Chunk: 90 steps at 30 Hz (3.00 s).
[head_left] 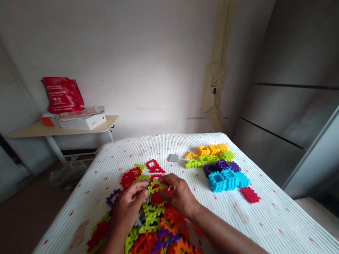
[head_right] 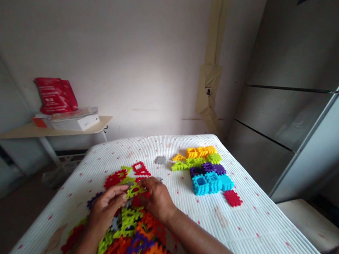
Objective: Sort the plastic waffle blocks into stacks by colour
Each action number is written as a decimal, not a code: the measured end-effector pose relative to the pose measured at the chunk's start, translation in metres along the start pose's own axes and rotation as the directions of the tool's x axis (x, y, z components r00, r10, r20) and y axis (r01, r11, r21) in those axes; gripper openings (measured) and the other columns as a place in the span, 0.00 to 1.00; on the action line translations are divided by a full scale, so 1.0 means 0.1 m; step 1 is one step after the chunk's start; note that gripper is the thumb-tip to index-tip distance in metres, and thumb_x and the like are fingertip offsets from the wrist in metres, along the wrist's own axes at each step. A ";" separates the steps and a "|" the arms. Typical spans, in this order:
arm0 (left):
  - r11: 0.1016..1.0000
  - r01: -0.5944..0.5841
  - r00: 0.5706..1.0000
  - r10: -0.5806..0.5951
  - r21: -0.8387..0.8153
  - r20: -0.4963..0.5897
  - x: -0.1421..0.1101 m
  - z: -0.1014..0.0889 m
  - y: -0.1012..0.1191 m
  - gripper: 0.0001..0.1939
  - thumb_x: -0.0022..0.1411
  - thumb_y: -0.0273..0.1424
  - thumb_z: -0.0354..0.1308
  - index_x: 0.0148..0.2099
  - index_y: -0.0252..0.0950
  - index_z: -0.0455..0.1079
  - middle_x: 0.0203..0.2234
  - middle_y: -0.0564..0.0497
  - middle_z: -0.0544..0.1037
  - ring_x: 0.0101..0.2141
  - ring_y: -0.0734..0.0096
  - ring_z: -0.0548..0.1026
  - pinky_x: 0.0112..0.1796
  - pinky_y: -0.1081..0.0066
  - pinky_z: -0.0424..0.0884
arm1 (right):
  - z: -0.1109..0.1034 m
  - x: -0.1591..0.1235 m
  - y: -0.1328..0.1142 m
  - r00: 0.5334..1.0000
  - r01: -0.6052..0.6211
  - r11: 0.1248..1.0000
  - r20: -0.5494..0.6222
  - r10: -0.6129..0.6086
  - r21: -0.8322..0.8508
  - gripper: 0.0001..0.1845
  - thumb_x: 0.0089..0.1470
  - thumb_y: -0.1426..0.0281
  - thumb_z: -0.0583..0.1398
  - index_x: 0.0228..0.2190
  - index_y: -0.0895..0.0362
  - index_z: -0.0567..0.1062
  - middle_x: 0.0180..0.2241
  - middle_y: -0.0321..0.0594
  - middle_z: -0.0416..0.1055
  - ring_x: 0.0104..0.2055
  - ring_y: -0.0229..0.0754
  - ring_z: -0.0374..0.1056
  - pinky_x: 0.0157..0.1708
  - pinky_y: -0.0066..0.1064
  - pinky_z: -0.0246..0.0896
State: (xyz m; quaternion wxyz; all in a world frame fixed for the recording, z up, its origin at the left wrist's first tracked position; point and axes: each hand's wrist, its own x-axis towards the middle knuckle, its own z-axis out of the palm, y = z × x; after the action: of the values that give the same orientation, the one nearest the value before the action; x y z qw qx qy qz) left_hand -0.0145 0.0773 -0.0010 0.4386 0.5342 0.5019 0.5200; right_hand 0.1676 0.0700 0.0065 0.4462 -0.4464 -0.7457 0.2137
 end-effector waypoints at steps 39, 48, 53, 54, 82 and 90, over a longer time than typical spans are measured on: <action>0.970 -0.109 0.987 0.079 0.215 0.143 -0.06 -0.01 0.04 0.16 0.51 0.46 0.55 0.28 0.38 0.71 0.21 0.53 0.74 0.26 0.64 0.73 0.28 0.70 0.67 | 0.14 -0.06 -0.15 0.980 0.195 0.981 -0.033 -0.195 0.015 0.20 0.47 0.83 0.51 0.39 0.55 0.72 0.37 0.40 0.74 0.40 0.38 0.69 0.41 0.28 0.64; 0.976 -0.073 0.995 0.059 0.204 0.078 -0.05 0.01 0.05 0.18 0.53 0.47 0.53 0.27 0.38 0.68 0.17 0.55 0.69 0.21 0.69 0.68 0.24 0.72 0.64 | 0.13 -0.06 -0.18 0.980 0.199 0.979 -0.037 -0.197 0.036 0.18 0.47 0.82 0.51 0.36 0.55 0.73 0.33 0.37 0.74 0.36 0.37 0.70 0.37 0.26 0.64; 0.984 -0.060 0.996 0.049 0.165 0.073 -0.04 0.01 0.04 0.17 0.52 0.46 0.55 0.29 0.37 0.70 0.20 0.54 0.72 0.24 0.68 0.71 0.25 0.72 0.67 | 0.13 -0.06 -0.19 0.982 0.189 0.980 -0.012 -0.189 0.069 0.18 0.47 0.83 0.51 0.35 0.54 0.74 0.33 0.36 0.74 0.37 0.37 0.70 0.39 0.26 0.64; 0.986 -0.058 0.997 0.048 0.156 0.068 -0.04 0.01 0.04 0.16 0.52 0.46 0.56 0.30 0.37 0.70 0.20 0.54 0.72 0.24 0.68 0.71 0.26 0.72 0.67 | 0.14 -0.06 -0.19 0.982 0.190 0.979 -0.006 -0.190 0.074 0.19 0.46 0.83 0.51 0.36 0.54 0.74 0.33 0.36 0.74 0.38 0.37 0.70 0.39 0.26 0.64; 1.000 -0.030 0.999 0.030 -0.005 0.011 -0.04 0.00 0.05 0.14 0.48 0.41 0.62 0.31 0.39 0.62 0.21 0.56 0.76 0.24 0.68 0.76 0.27 0.72 0.69 | 0.13 -0.06 -0.11 0.995 0.095 0.983 0.022 -0.092 -0.160 0.20 0.47 0.75 0.62 0.44 0.59 0.71 0.39 0.44 0.72 0.42 0.44 0.66 0.41 0.31 0.62; 1.000 -0.016 0.999 0.015 0.027 0.033 -0.05 0.01 0.07 0.13 0.48 0.42 0.61 0.30 0.39 0.65 0.21 0.55 0.76 0.25 0.65 0.77 0.27 0.71 0.69 | 0.07 -0.02 -0.11 0.991 0.135 0.933 0.056 -0.123 -0.333 0.12 0.53 0.74 0.58 0.41 0.55 0.72 0.36 0.42 0.73 0.39 0.44 0.66 0.39 0.31 0.62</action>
State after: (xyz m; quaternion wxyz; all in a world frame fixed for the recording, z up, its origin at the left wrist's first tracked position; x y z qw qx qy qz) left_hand -0.0125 0.0715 0.0054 0.4353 0.5524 0.4975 0.5079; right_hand 0.1569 0.0633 0.0094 0.3635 -0.4624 -0.8064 0.0615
